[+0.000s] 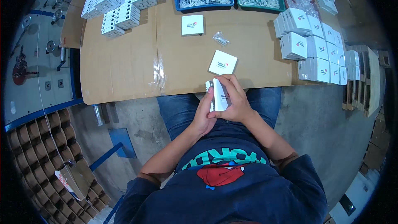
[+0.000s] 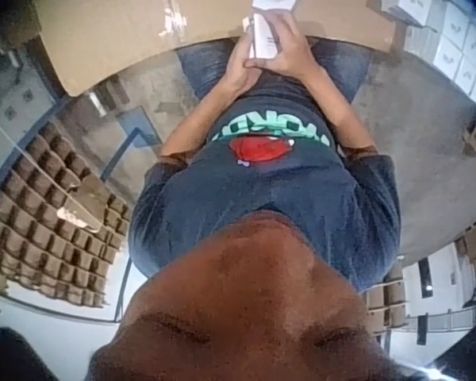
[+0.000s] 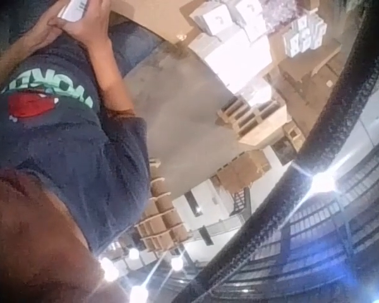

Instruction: Assemble and package electrical components into small boxes at a factory workbench.

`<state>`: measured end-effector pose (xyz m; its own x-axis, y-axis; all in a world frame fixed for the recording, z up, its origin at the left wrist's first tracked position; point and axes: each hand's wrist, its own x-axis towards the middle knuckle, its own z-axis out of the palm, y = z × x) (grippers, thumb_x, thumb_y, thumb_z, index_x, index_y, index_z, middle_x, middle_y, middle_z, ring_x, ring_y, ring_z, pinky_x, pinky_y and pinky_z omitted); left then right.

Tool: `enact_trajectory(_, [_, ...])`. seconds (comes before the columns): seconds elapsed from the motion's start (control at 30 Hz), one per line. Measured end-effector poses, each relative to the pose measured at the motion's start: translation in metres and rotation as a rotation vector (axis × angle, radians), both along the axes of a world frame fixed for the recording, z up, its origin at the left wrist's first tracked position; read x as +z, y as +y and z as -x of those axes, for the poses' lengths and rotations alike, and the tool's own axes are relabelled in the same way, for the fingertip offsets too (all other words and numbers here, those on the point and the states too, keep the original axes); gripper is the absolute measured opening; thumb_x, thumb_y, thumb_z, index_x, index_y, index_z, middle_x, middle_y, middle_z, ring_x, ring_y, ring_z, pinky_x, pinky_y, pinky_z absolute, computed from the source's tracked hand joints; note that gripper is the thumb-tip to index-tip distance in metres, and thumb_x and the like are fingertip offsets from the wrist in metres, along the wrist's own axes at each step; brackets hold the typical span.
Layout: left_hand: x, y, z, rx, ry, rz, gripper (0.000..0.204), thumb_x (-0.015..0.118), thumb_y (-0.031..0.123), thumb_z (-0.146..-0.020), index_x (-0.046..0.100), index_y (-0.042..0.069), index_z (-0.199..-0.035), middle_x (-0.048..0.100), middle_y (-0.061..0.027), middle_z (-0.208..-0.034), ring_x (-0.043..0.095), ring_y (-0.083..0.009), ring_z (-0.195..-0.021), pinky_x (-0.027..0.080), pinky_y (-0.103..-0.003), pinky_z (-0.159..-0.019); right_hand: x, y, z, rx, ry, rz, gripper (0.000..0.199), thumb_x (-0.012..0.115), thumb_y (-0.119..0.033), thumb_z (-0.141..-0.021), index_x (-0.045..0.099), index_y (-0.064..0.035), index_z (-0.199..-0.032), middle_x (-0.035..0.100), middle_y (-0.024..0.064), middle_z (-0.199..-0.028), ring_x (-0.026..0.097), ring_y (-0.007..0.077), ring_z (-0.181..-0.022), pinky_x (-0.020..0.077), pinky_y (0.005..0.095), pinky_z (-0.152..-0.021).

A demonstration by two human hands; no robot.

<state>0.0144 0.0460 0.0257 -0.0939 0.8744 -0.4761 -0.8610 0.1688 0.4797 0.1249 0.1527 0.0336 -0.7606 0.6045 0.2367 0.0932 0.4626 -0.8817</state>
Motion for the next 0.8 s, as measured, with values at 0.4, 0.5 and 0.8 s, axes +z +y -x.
enact_trajectory(0.4, [0.004, -0.012, 0.010, 0.070, -0.018, 0.012, 0.061, 0.031, 0.054, -0.105, 0.041, 0.011, -0.148, 0.061, -0.0171, -0.130, 0.065, -0.0300, -0.111, 0.054, -0.044, -0.093, 0.013, 0.015, -0.017, -0.321, 0.199, -0.272, 0.108, 0.090, -0.062, -0.058, 0.050, 0.0073, -0.131, 0.053, 0.0205, -0.118, 0.058, 0.0341, -0.105, 0.0500, 0.0407, -0.090])
enact_trajectory(0.5, [-0.002, -0.019, 0.018, 0.025, -0.079, -0.082, 0.063, 0.030, 0.055, -0.105, 0.035, 0.013, -0.152, 0.057, -0.0194, -0.134, 0.065, -0.0316, -0.110, 0.055, -0.046, -0.090, 0.012, 0.031, -0.010, -0.316, 0.176, -0.013, 0.098, 0.088, -0.057, -0.064, 0.051, 0.0041, -0.131, 0.054, 0.0179, -0.118, 0.058, 0.0326, -0.105, 0.0489, 0.0408, -0.092])
enact_trajectory(0.8, [-0.017, -0.003, 0.042, 0.029, -0.112, -0.140, 0.066, 0.028, 0.052, -0.102, 0.029, 0.015, -0.157, 0.050, -0.0242, -0.144, 0.059, -0.0411, -0.121, 0.051, -0.054, -0.097, -0.064, 0.106, -0.023, -0.501, -0.346, -0.311, 0.070, 0.083, -0.042, -0.077, 0.058, -0.0012, -0.127, 0.056, 0.0170, -0.123, 0.053, 0.0372, -0.116, 0.0458, 0.0478, -0.097])
